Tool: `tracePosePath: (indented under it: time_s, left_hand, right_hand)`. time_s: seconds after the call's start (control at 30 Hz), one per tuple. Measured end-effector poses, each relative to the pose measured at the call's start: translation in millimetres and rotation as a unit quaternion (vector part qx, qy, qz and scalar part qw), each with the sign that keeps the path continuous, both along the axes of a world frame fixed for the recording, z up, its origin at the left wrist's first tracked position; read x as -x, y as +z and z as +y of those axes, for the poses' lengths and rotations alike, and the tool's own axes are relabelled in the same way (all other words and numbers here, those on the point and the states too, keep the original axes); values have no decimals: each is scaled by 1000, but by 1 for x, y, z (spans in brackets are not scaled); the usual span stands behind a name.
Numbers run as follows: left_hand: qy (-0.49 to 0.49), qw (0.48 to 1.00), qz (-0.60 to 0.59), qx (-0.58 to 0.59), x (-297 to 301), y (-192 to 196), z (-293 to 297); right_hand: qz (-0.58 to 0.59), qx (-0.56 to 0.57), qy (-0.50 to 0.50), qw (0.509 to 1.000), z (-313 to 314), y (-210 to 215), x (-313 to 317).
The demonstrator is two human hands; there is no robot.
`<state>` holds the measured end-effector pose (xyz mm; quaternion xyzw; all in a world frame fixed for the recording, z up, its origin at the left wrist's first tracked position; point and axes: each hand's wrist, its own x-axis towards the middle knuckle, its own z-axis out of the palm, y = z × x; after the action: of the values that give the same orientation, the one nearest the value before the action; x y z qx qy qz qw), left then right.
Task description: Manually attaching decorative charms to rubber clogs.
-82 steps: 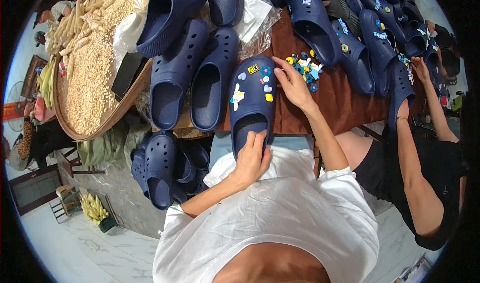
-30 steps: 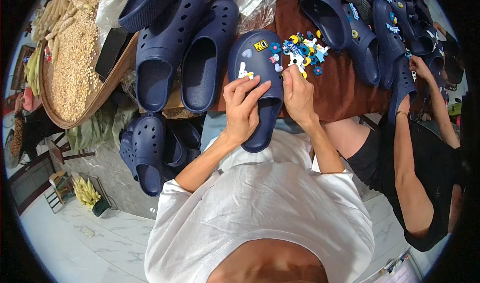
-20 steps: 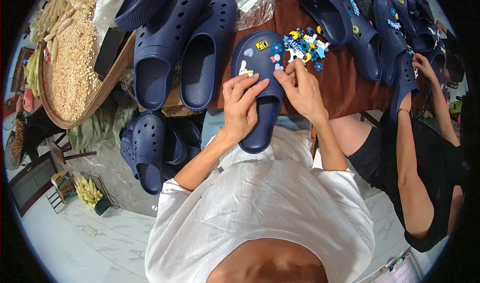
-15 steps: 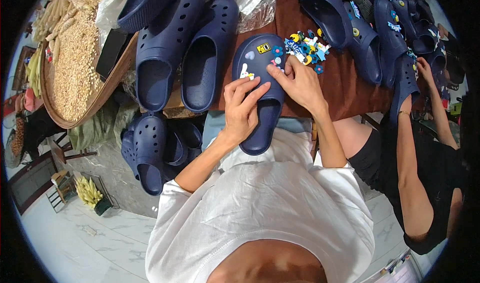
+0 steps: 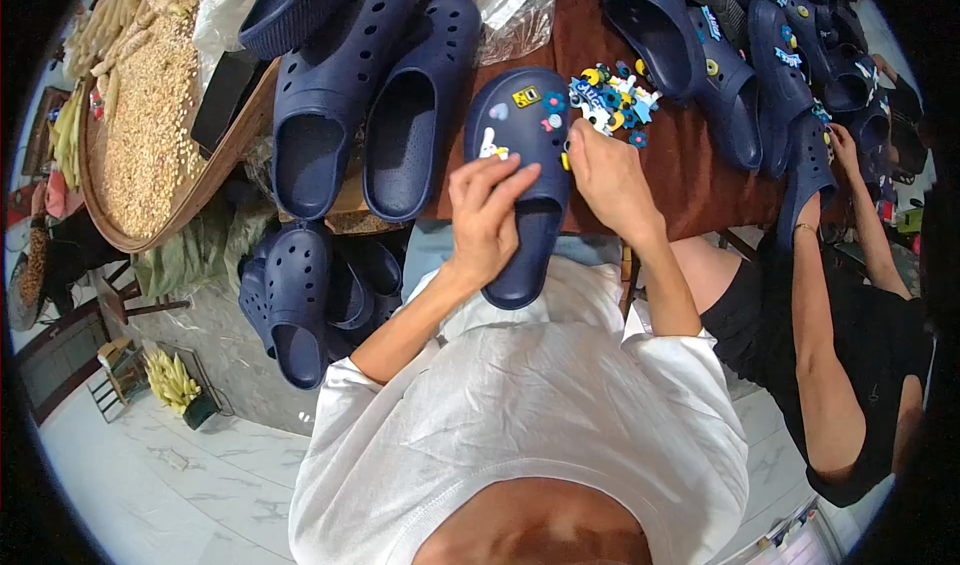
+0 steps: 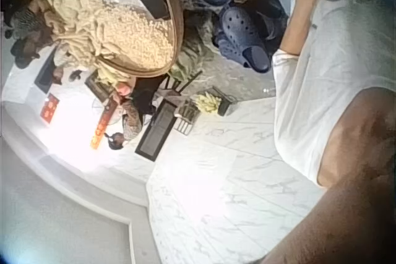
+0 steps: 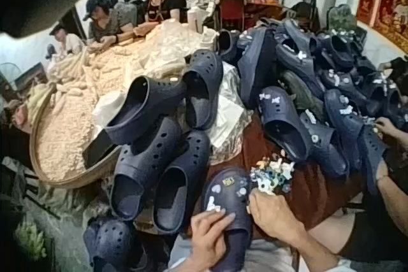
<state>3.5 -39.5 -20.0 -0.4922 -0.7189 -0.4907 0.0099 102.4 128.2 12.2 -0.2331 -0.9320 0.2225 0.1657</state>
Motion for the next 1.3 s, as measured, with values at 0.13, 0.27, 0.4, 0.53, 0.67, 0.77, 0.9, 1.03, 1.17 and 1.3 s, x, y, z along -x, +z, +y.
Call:
tracePosePath:
  time_s: [0.13, 0.27, 0.4, 0.53, 0.67, 0.77, 0.9, 1.03, 1.17, 1.3]
  left_hand:
    - [-23, 999, -23, 1, 3, 3, -1]
    - [-20, 1000, -18, 0, 0, 3, 1]
    - [-22, 1000, -20, 1, 0, 2, 1]
    - [-18, 1000, -15, 6, 1, 1, -1]
    - [-18, 1000, -9, 9, 2, -1, 0]
    - [-24, 1000, -6, 9, 0, 1, 0]
    - [-24, 1000, -11, 6, -1, 1, 0]
    - [-28, 1000, -7, 4, -2, 1, 0]
    - [-30, 1000, -10, 1, -1, -1, 0]
    - [12, 1000, -25, -5, -1, -2, 0]
  right_hand:
    - [-1, 369, -36, 929, 5, 0, -8]
    - [16, 262, -124, 957, 25, -39, -13]
    - [77, 160, -126, 976, 25, -34, -10]
    - [20, 160, -135, 978, 10, 6, -8]
    - [-88, 245, -72, 963, -7, 8, -10]
    - [-67, 161, -56, 983, -12, 5, -11]
    - [-3, 99, -57, 993, -21, -2, -10]
    - [59, 142, -60, 986, -19, -18, -12]
    - [115, 133, -73, 982, -19, -40, -12]
    - [125, 388, -152, 901, -12, -58, -21]
